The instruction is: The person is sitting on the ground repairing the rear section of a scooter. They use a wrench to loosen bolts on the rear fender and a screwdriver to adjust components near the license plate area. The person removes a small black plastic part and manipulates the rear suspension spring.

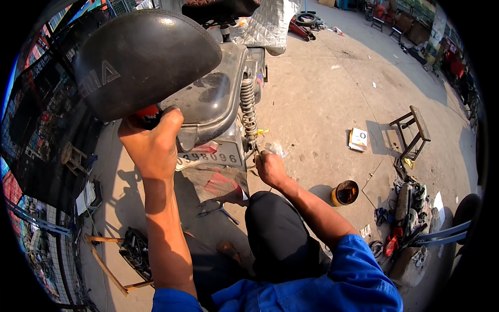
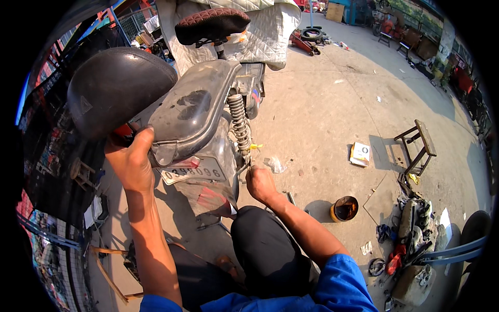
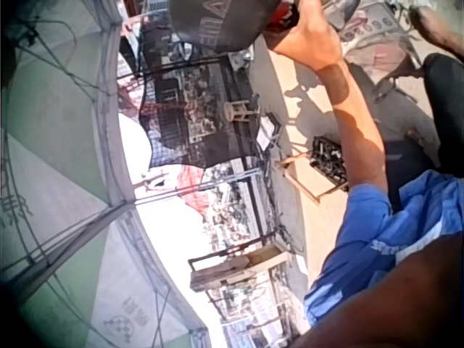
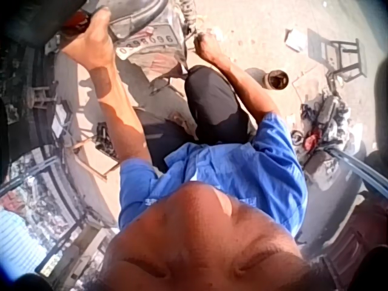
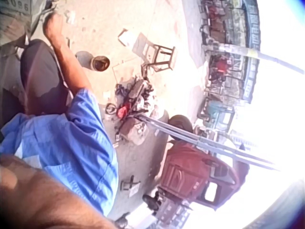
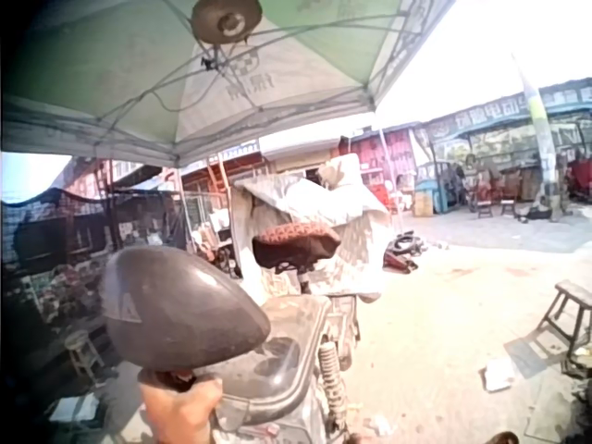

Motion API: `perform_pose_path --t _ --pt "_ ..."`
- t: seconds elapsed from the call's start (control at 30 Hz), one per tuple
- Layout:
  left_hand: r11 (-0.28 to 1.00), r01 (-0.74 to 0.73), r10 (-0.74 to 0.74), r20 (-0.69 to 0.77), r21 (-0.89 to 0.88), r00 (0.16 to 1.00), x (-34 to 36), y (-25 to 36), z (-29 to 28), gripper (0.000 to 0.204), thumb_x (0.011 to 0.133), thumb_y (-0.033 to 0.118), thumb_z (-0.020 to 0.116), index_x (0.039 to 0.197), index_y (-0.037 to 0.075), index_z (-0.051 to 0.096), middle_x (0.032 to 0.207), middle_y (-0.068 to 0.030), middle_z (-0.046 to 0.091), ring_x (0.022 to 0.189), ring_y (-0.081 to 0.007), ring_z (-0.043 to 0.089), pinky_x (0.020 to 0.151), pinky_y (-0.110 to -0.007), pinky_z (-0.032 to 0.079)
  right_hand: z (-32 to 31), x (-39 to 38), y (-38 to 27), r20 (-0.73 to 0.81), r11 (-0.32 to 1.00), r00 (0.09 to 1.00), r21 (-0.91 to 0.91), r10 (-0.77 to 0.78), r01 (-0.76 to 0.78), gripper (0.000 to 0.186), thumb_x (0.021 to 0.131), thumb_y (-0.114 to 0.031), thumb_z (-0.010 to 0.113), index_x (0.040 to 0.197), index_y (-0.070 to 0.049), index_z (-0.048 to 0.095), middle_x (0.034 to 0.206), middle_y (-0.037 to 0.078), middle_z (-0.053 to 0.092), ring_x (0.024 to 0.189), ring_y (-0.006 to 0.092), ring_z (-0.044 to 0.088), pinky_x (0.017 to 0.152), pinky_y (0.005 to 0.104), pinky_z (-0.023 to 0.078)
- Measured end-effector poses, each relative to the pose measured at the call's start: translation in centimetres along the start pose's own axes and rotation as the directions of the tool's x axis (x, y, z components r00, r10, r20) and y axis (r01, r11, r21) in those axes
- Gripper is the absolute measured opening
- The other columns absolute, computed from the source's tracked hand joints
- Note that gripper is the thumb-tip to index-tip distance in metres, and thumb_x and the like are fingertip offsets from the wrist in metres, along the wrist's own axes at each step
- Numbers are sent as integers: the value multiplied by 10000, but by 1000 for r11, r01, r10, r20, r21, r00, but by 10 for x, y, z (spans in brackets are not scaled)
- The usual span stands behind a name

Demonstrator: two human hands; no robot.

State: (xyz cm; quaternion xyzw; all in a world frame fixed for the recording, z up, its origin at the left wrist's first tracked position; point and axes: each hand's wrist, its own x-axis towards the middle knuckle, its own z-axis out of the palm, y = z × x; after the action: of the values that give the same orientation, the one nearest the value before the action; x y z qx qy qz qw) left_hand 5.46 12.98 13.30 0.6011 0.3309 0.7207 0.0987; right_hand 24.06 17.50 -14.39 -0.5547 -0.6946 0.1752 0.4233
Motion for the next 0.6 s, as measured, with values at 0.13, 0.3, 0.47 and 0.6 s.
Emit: perform_pose_path --t 0.13,0.3,0.47,0.6 --pt "1000 4 -4 -6 1 1000 0 -2 0 290 662 -23 634 945 -47 577 879 -25 568 777 -101 507 751 -221 401 1 -3 2 44 999 998 8 49 -49 282 893 -212 552 774 43 539 697 293 571 683 499 557 606 530 442" --pt "999 38 -38 49 8 998 -1 -4 -4 321 686 -56 634 994 -1 561 894 -18 531 777 -99 492 756 -232 391 -4 -4 -10 99 976 973 39 208 -213 335 891 -264 586 868 68 554 714 319 581 726 487 586 649 521 460" --pt "1000 31 -31 42 5 999 -1 -3 -3 316 689 -56 631 992 -2 563 897 -19 531 785 -100 493 759 -231 389 -20 -8 -23 134 971 969 85 209 -222 538 798 -400 694 944 97 550 751 295 621 764 462 620 704 484 494" --pt "999 9 -10 31 46 999 1 -5 -4 306 669 -22 644 966 -32 571 874 -13 549 769 -92 496 752 -223 396 -22 -35 11 111 975 976 101 188 -200 568 735 -387 734 965 103 563 809 282 641 812 438 636 739 461 510"
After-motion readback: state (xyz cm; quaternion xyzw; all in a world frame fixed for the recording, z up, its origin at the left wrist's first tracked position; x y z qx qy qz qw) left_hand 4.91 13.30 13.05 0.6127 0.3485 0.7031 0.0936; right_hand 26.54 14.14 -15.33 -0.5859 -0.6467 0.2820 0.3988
